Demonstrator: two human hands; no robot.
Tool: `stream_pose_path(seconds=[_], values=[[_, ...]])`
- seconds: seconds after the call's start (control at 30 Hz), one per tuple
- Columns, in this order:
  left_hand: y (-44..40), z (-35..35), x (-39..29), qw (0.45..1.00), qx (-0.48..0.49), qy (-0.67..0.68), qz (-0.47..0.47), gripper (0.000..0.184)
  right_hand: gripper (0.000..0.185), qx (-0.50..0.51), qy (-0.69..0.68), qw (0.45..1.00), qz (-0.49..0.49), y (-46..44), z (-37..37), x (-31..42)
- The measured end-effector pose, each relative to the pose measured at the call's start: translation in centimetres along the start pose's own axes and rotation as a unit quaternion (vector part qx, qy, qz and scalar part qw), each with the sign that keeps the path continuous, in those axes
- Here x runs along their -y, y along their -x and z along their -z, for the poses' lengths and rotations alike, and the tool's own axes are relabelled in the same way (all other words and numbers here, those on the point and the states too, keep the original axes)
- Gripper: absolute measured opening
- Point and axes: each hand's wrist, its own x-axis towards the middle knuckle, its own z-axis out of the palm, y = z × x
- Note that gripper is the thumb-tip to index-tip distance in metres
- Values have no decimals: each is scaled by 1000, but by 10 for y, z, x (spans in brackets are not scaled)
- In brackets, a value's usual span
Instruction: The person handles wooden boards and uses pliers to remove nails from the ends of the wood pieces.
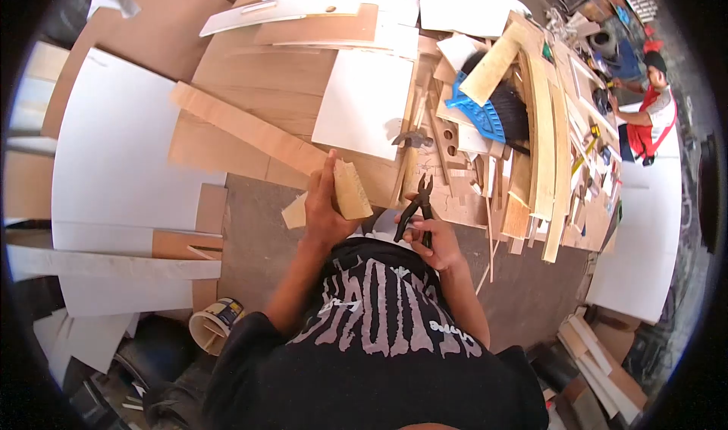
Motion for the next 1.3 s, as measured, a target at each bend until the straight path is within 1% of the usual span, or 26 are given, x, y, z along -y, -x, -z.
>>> stream_pose_path(seconds=[0.03,0.07,0.1,0.13,0.17,0.2,0.23,0.27,0.33,0.37,0.43,0.5,0.53,0.57,0.6,0.63,0.67,0.87,0.93,1.1,1.17,1.2,1.27,1.3], values=[[2,3,0,1000,6,3,7,105,67,-40,196,979,38,6,-30,4],[4,7,-2,1000,1,2,11,105,64,-78,381,918,76,9,-50,5],[5,10,-5,1000,10,-6,10,107,53,-103,509,847,118,9,-59,4],[2,13,-6,1000,17,-14,3,110,53,-101,513,844,120,12,-70,4],[0,16,-7,1000,9,-13,-1,110,51,-84,645,726,222,14,-85,7],[0,18,-9,999,10,-44,-2,112,49,-63,750,578,314,18,-102,9],[1,20,-9,997,11,-75,-1,114,50,-88,742,611,261,24,-124,9],[0,23,-11,997,5,-75,1,114,50,-84,746,607,261,26,-131,7],[3,30,-14,994,-13,-105,38,114,53,-112,775,558,274,25,-138,1],[6,33,-11,993,-16,-106,44,114,55,-113,773,552,291,21,-130,-2],[8,38,-5,984,-43,-169,43,116,55,-113,777,548,288,17,-128,-8],[9,46,-5,982,-53,-176,37,112,54,-114,780,542,291,12,-133,-9],[11,49,-5,982,-54,-180,28,110,53,-123,781,549,271,11,-137,-12],[13,49,-3,982,-56,-180,29,110,51,-132,781,556,251,9,-140,-14],[16,49,-1,981,-63,-178,35,114,51,-132,783,555,250,7,-141,-17],[18,49,1,981,-70,-176,40,119,51,-123,790,543,255,4,-142,-19],[19,50,1,981,-72,-174,43,119,50,-114,798,531,260,1,-142,-21],[19,56,9,983,-75,-158,52,117,51,-105,806,520,263,-6,-147,-33],[16,58,9,982,-76,-168,29,110,50,-115,810,514,258,-7,-151,-36],[20,57,14,982,-78,-167,35,111,50,-129,827,493,239,-5,-159,-39],[22,56,16,981,-84,-170,38,112,47,-157,840,460,243,-5,-163,-42],[22,56,16,980,-90,-173,32,111,47,-155,841,459,242,-5,-166,-42],[23,56,19,980,-92,-177,27,110,41,-153,902,335,226,-4,-170,-44],[24,55,21,977,-96,-189,28,110,41,-154,901,337,224,-4,-170,-47]])
